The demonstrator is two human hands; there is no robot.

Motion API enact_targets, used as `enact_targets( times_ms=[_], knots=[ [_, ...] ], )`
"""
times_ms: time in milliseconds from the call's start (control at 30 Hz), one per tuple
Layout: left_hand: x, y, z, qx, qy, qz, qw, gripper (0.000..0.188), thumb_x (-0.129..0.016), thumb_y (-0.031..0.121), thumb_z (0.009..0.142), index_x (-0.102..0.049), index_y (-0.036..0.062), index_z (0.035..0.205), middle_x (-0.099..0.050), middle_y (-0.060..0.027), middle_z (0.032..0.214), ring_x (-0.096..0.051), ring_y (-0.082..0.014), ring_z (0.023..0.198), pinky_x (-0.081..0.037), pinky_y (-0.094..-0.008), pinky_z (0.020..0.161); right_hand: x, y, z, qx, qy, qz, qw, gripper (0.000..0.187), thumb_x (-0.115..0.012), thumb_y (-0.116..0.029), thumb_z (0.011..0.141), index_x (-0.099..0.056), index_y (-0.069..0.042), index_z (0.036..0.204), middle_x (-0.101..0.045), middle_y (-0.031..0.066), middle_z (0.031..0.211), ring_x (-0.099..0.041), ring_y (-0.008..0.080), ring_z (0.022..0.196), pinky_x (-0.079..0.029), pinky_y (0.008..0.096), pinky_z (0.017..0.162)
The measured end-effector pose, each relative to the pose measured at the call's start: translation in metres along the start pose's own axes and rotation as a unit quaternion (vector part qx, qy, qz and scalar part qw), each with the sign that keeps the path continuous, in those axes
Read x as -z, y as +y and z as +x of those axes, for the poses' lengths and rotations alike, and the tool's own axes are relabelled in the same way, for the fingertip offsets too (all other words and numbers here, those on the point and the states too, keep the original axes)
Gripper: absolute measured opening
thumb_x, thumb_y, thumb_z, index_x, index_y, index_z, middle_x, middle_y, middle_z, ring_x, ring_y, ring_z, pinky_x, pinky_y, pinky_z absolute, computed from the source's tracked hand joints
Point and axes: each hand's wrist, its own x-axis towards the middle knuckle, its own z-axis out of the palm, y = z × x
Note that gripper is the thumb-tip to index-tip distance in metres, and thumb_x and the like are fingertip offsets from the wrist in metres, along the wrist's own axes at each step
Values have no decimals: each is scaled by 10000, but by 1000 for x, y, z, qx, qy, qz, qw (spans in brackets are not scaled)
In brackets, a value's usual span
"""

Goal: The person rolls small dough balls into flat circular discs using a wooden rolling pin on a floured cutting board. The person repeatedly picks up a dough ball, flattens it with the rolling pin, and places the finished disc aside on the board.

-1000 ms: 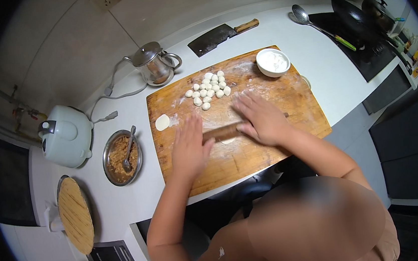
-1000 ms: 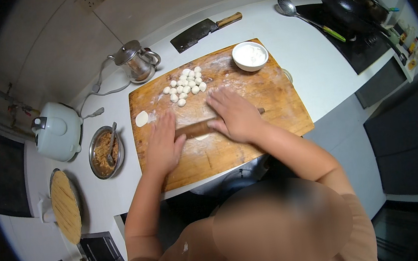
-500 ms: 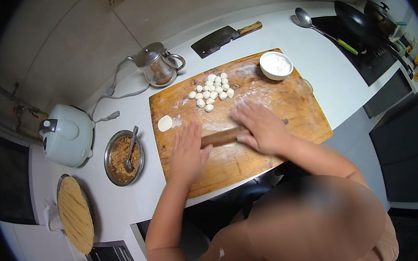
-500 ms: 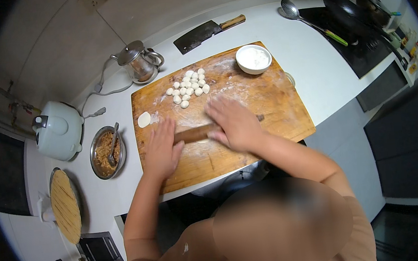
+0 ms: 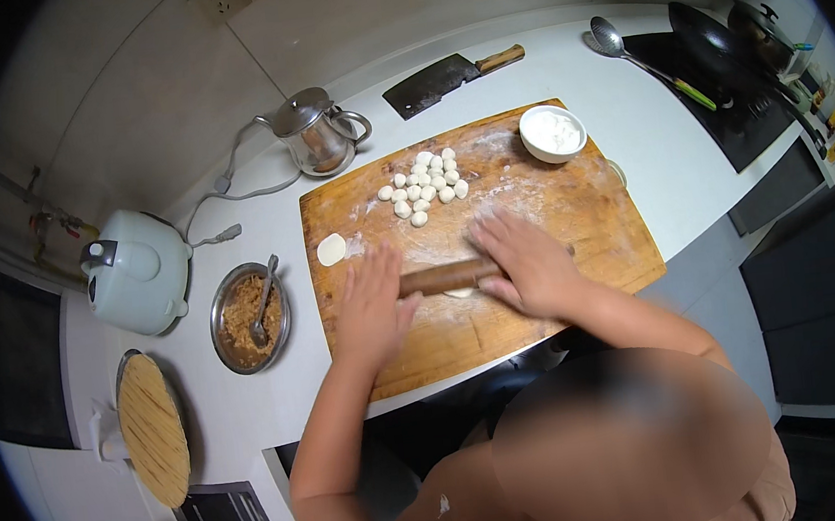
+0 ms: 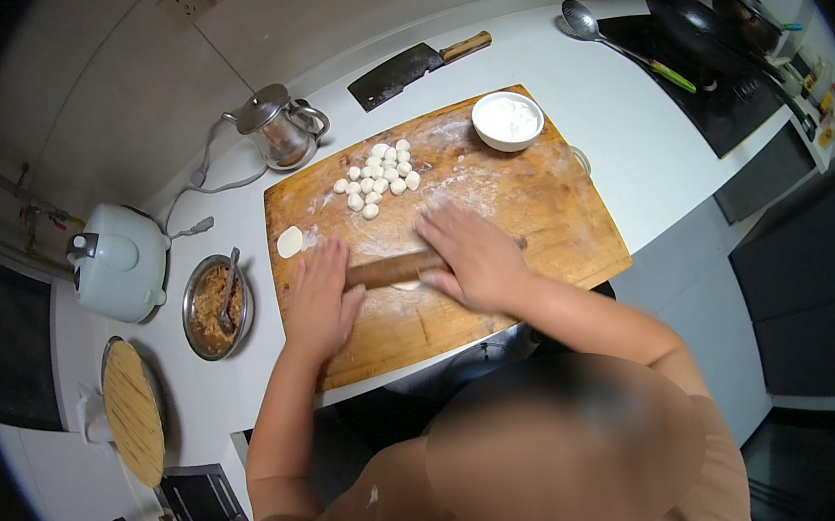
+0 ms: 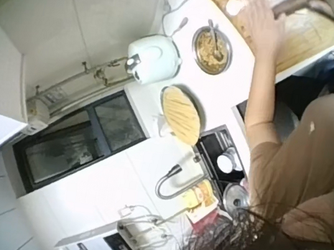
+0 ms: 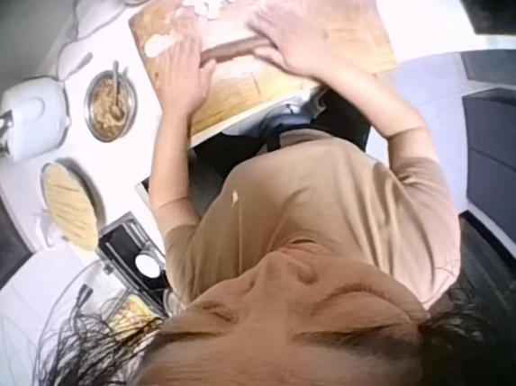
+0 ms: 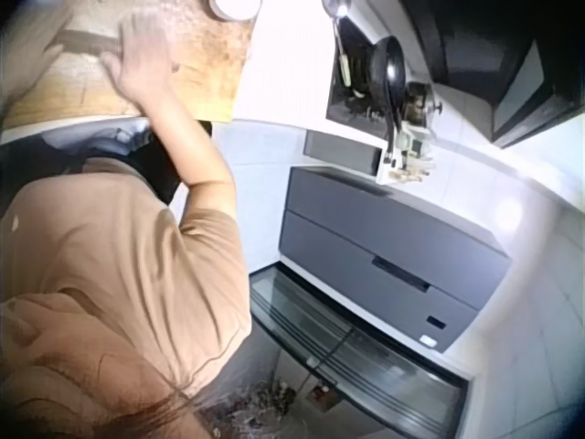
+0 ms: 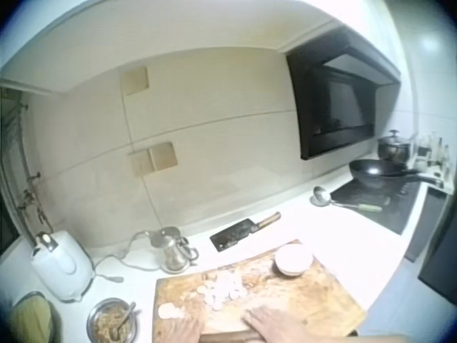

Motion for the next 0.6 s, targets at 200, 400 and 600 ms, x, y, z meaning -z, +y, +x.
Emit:
enact_targets(
  times_ms=[200, 400, 600],
  knots=[
    [21, 16, -10, -99, -39, -150, 983, 469, -611, 179, 925, -526, 68, 1372, -534, -137, 1407, -499, -313, 1301, -405, -409, 1078, 8, -21, -38, 40, 14, 49, 998, 484, -648, -249, 871, -563, -61, 1308, -611, 128, 1223, -570, 327, 1131, -421, 454, 1015],
    [-4, 20, 49, -118, -59, -194, 972, 216, -666, 145, 882, -707, 61, 1076, -668, -109, 1074, -630, -306, 1003, -505, -394, 872, 2, -21, -45, 64, 42, 69, 995, 347, -601, -136, 839, -657, -136, 1182, -640, 53, 1090, -614, 267, 962, -488, 405, 850],
    [-6, 12, 24, -58, -35, -183, 981, 164, -662, 181, 889, -717, 83, 1008, -660, -91, 973, -629, -304, 953, -506, -396, 833, 11, -18, -61, 101, 40, 83, 991, 371, -596, -127, 837, -659, -145, 1201, -641, 47, 1101, -615, 270, 969, -491, 390, 826]
  ],
)
